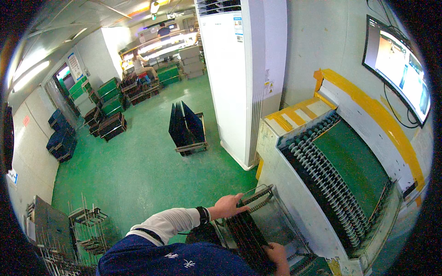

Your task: The recorder takes green industrial plates from a storage rack and places them onto a machine's conveyor belt for processing.

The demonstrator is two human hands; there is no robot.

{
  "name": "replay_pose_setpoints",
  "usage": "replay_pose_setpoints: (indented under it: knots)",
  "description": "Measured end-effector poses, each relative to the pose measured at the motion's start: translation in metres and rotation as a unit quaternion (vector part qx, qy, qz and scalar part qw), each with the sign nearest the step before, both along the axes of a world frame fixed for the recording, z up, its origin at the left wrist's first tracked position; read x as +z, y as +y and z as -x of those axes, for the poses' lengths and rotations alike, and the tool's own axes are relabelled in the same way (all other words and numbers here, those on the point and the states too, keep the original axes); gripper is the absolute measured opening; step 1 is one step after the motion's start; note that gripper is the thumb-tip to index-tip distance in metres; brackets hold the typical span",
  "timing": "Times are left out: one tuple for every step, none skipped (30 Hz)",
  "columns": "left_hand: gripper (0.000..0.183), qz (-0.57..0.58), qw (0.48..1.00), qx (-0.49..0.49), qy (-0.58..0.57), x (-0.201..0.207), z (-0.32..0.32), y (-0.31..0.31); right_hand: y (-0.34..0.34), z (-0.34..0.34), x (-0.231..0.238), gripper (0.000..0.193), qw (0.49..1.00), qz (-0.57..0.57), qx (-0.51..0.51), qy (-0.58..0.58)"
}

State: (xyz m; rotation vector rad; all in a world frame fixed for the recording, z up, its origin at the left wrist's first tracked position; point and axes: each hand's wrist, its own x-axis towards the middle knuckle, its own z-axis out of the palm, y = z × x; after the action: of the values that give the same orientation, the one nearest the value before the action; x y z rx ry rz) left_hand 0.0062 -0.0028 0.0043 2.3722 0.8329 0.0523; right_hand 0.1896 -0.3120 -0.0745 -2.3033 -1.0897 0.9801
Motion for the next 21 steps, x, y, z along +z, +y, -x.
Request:
replay_pose_setpoints:
  knots:
    - [0.085, -0.001, 1.0, 0.001, -0.003, 0.0, 0.001, 0.0, 0.004, 0.0, 0.004, 0.043, 1.0, 0.008, 0.008, 0.017]
    - [0.085, -0.001, 1.0, 0.004, -0.004, 0.0, 0.002, 0.0, 0.006, 0.001, 0.009, 0.044, 0.999, 0.017, 0.003, 0.036]
    - [0.085, -0.001, 1.0, 0.006, -0.006, 0.0, 0.003, 0.0, 0.008, 0.0, 0.015, 0.044, 0.998, 0.026, -0.002, 0.056]
    - [0.084, -0.001, 1.0, 0.006, -0.008, 0.001, 0.002, 0.0, 0.009, 0.001, 0.022, 0.045, 0.996, 0.035, -0.008, 0.076]
    - [0.084, -0.002, 1.0, 0.006, -0.005, 0.0, 0.002, 0.0, 0.009, 0.0, 0.02, 0.045, 0.996, 0.034, -0.009, 0.081]
    - [0.084, -0.002, 1.0, 0.006, -0.003, 0.0, 0.001, 0.0, 0.008, -0.001, 0.016, 0.044, 0.996, 0.034, -0.01, 0.086]
    - [0.083, -0.002, 1.0, 0.006, 0.001, -0.001, 0.0, 0.0, 0.008, -0.002, 0.014, 0.044, 0.995, 0.033, -0.01, 0.091]
    - [0.083, 0.001, 1.0, 0.005, 0.007, 0.0, 0.0, 0.0, 0.007, -0.003, 0.014, 0.044, 0.994, 0.032, -0.013, 0.104]
    - [0.083, 0.005, 1.0, 0.004, 0.013, 0.002, 0.0, 0.001, 0.007, -0.003, 0.014, 0.043, 0.993, 0.031, -0.016, 0.117]
    - [0.083, 0.009, 1.0, 0.003, 0.019, 0.003, 0.0, 0.001, 0.008, -0.003, 0.015, 0.043, 0.991, 0.03, -0.019, 0.129]
    - [0.083, 0.01, 1.0, 0.004, 0.023, 0.003, 0.0, 0.001, 0.008, -0.003, 0.018, 0.043, 0.99, 0.03, -0.021, 0.134]
    - [0.082, 0.01, 1.0, 0.005, 0.027, 0.002, 0.0, 0.001, 0.009, -0.002, 0.02, 0.043, 0.99, 0.03, -0.022, 0.139]
    - [0.082, 0.011, 0.999, 0.005, 0.031, 0.003, 0.0, 0.002, 0.009, -0.001, 0.023, 0.043, 0.989, 0.029, -0.025, 0.143]
    - [0.082, 0.013, 0.999, 0.003, 0.037, 0.004, -0.001, 0.002, 0.009, -0.001, 0.022, 0.043, 0.99, 0.047, -0.023, 0.128]
    - [0.081, 0.015, 0.999, 0.002, 0.043, 0.007, -0.002, 0.001, 0.01, -0.002, 0.021, 0.043, 0.991, 0.065, -0.019, 0.112]
    - [0.081, 0.016, 0.999, 0.002, 0.049, 0.009, -0.001, 0.001, 0.011, -0.001, 0.022, 0.043, 0.992, 0.082, -0.015, 0.097]
    - [0.08, 0.017, 0.999, 0.005, 0.046, 0.009, -0.001, 0.001, 0.013, -0.001, 0.023, 0.043, 0.991, 0.086, -0.019, 0.103]
    - [0.079, 0.019, 0.999, 0.008, 0.043, 0.009, 0.0, 0.001, 0.014, -0.001, 0.026, 0.044, 0.99, 0.089, -0.023, 0.11]
    - [0.079, 0.02, 0.999, 0.009, 0.04, 0.009, 0.0, 0.001, 0.014, 0.0, 0.028, 0.044, 0.989, 0.092, -0.029, 0.116]
    - [0.078, 0.018, 0.999, 0.007, 0.04, 0.009, -0.001, 0.0, 0.011, -0.002, 0.021, 0.043, 0.991, 0.066, -0.025, 0.113]
    - [0.077, 0.015, 0.999, 0.004, 0.039, 0.01, -0.002, 0.0, 0.006, -0.005, 0.008, 0.043, 0.993, 0.041, -0.021, 0.109]
